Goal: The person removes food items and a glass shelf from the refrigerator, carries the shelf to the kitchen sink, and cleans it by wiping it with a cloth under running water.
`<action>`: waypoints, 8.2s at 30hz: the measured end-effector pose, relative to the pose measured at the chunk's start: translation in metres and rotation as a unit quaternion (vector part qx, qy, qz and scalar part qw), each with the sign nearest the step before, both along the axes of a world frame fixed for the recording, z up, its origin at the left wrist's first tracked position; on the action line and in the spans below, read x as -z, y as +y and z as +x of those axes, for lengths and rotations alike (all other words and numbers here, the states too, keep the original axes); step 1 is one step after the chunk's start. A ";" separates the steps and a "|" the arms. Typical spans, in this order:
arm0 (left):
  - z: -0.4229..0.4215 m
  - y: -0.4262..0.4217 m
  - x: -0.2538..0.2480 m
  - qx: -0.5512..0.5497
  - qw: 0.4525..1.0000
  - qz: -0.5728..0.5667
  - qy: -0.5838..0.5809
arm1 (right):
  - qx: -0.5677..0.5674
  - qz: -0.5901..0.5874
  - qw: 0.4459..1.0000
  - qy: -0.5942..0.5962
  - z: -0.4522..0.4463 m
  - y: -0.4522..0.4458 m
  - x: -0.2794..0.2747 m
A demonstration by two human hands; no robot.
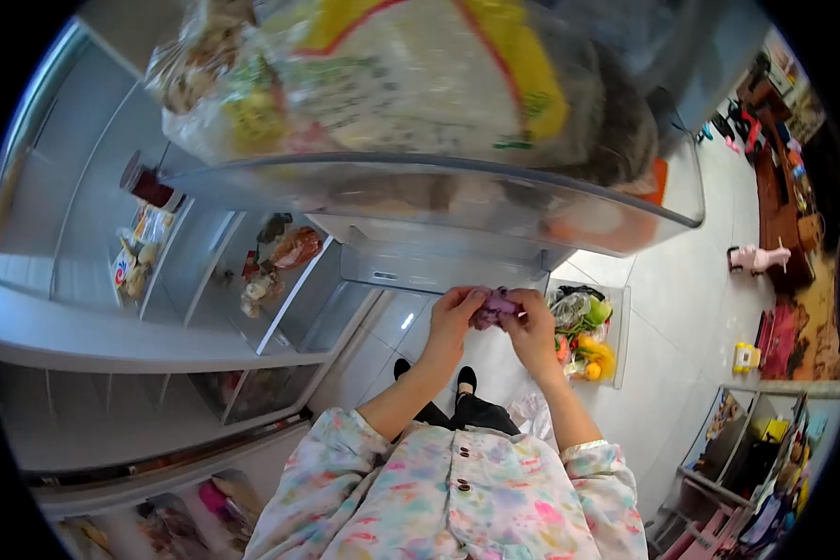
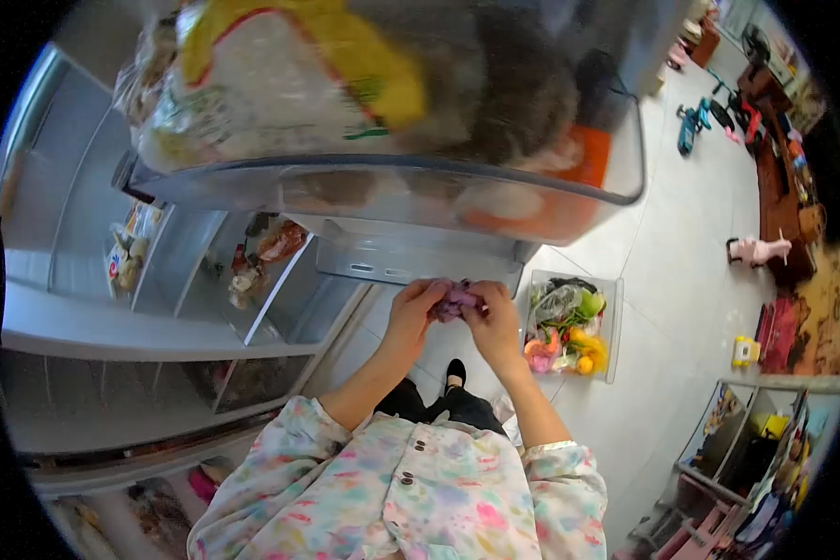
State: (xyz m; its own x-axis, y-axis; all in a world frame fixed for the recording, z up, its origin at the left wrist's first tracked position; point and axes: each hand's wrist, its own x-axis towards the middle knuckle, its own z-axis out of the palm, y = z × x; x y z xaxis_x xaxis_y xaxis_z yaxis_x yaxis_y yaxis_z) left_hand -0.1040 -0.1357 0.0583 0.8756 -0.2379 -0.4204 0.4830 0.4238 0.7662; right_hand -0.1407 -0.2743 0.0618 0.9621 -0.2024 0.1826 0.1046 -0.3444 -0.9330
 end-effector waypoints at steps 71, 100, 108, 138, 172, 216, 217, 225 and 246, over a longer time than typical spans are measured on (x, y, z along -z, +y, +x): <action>0.117 0.087 0.082 0.292 0.668 0.635 -0.256 | -0.110 -0.279 0.934 0.193 0.129 0.025 0.060; 0.045 0.012 -0.019 0.292 0.955 -0.013 -0.058 | 0.039 0.229 0.968 0.092 -0.011 0.015 -0.017; 0.035 0.013 0.041 0.184 0.970 0.151 -0.039 | 0.216 0.370 0.901 0.066 0.020 -0.114 0.030; 0.141 -0.025 0.127 0.384 0.888 0.211 -0.137 | 0.156 0.046 0.958 0.237 0.011 -0.036 0.084; 0.136 0.133 0.068 0.513 0.434 0.674 -0.308 | 0.120 0.159 0.958 0.204 -0.004 -0.044 0.122; 0.117 0.440 0.139 -0.238 0.628 0.735 -0.097 | -0.289 -0.246 0.923 0.064 0.250 0.412 0.111; 0.128 0.447 0.136 -0.206 0.629 0.744 -0.091 | -0.292 -0.287 0.911 0.059 0.261 0.427 0.114; 0.187 0.488 0.158 -0.011 0.539 0.825 -0.169 | -0.324 -0.429 0.838 0.092 0.313 0.463 0.171; 0.098 0.429 0.056 -0.472 0.875 0.092 -0.052 | -0.249 -0.028 0.968 0.006 0.178 0.355 0.015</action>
